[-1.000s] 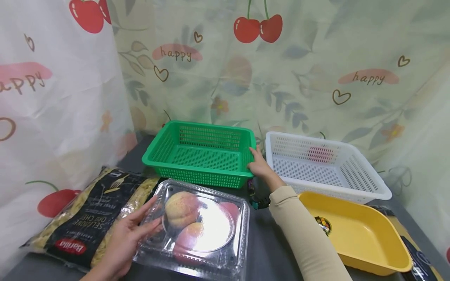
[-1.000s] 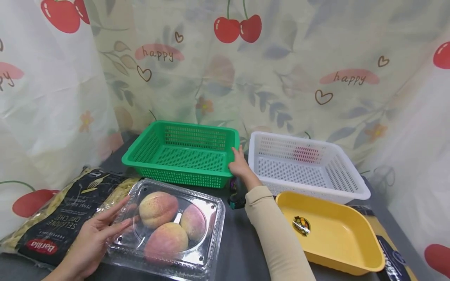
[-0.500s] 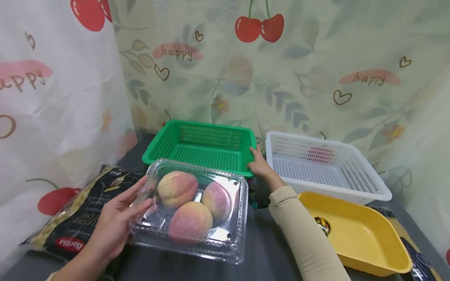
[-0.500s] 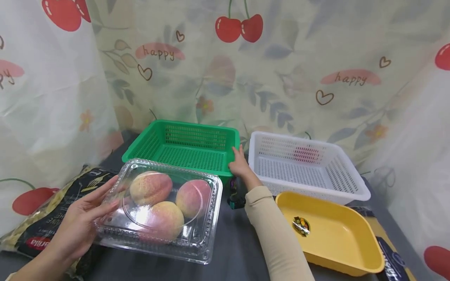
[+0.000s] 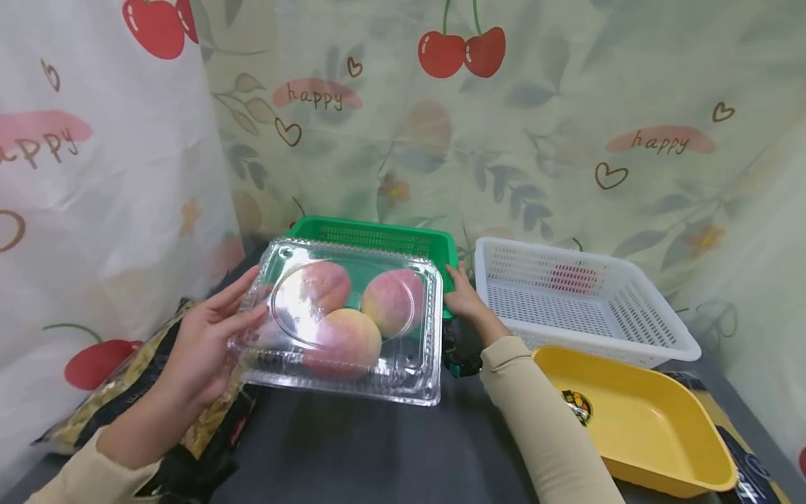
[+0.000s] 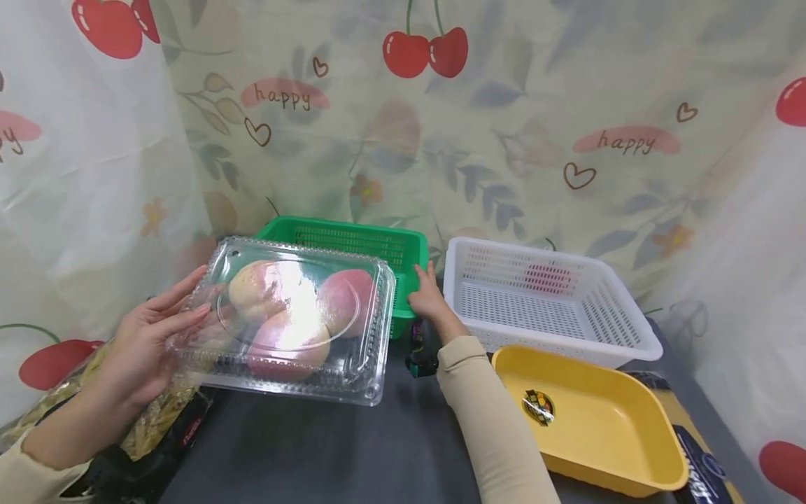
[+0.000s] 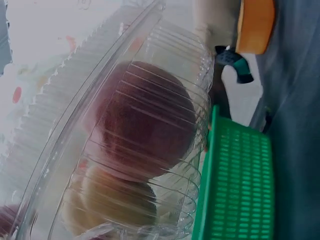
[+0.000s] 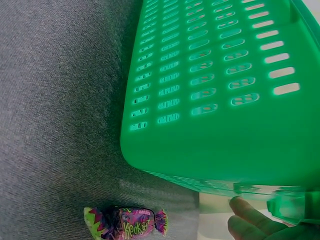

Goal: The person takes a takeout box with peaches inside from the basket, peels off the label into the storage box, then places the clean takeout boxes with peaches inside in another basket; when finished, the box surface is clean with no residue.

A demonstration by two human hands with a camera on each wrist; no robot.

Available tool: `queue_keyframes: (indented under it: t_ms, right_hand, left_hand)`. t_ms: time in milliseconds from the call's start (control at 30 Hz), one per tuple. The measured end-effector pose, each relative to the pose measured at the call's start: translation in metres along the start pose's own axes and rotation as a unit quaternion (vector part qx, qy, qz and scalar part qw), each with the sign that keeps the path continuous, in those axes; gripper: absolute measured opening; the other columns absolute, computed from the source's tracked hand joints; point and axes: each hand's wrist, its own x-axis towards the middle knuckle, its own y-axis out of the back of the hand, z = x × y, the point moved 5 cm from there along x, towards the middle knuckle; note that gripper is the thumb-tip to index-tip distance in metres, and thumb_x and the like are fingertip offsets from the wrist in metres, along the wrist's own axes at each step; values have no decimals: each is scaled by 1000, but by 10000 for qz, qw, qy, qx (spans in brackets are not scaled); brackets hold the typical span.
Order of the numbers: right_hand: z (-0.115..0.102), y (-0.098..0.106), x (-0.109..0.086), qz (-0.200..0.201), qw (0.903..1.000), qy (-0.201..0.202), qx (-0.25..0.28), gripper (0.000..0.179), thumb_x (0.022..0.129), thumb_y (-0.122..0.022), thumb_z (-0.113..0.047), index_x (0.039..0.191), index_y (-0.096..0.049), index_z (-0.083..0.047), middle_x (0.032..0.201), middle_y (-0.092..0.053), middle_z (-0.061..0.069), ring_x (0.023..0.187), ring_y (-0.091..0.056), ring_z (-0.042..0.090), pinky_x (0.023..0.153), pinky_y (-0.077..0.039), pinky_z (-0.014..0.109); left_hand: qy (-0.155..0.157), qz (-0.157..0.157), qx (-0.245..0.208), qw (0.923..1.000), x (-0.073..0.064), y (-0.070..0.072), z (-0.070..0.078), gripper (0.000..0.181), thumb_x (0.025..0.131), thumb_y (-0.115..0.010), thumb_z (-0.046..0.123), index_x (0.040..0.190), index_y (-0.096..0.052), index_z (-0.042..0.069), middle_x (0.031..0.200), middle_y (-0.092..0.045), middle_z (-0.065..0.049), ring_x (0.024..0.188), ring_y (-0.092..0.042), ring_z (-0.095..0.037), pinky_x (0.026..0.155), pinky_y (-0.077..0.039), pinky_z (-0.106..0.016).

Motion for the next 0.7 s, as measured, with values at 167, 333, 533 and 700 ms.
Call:
queue_keyframes:
  t_ms: [167,333,533,700]
  right_hand:
    - [1,-1,-1,-25,10000,-36,24,78,78,-44,9,149,-13,-2,156,16,15,143,6,36,112,-22,49]
    - [1,0,-1,-15,10000,11,-6,79,77,-44,9,149,-13,-2,156,15,16,143,5,37,114,-16,50]
    - [1,0,-1,-72,9999,59,-86,76,78,-41,9,149,-13,-2,156,14,16,143,5,35,116,-12,48]
    - [2,1,0,56,9998,97,-143,77,77,-44,8,148,-15,-1,156,13,16,144,4,34,116,-11,48]
  left_hand:
    - [335,-9,-328,9989,22,-3,10,66,88,-62,11,146,-31,23,150,-30,-9,84,-69,-8,46,-41,-10]
    - [521,-133,-403,9977,43,-7,17,72,90,-61,13,149,-21,22,143,-45,-2,87,-69,-10,43,-38,-11]
    - [742,128,-76,9971,66,-16,21,70,92,-57,16,149,-18,26,157,-9,-8,101,-64,-9,52,-44,-11]
    - [893,334,-72,9954,87,-25,19,65,94,-53,16,148,-19,30,158,-10,-3,134,-34,-24,70,-50,-13]
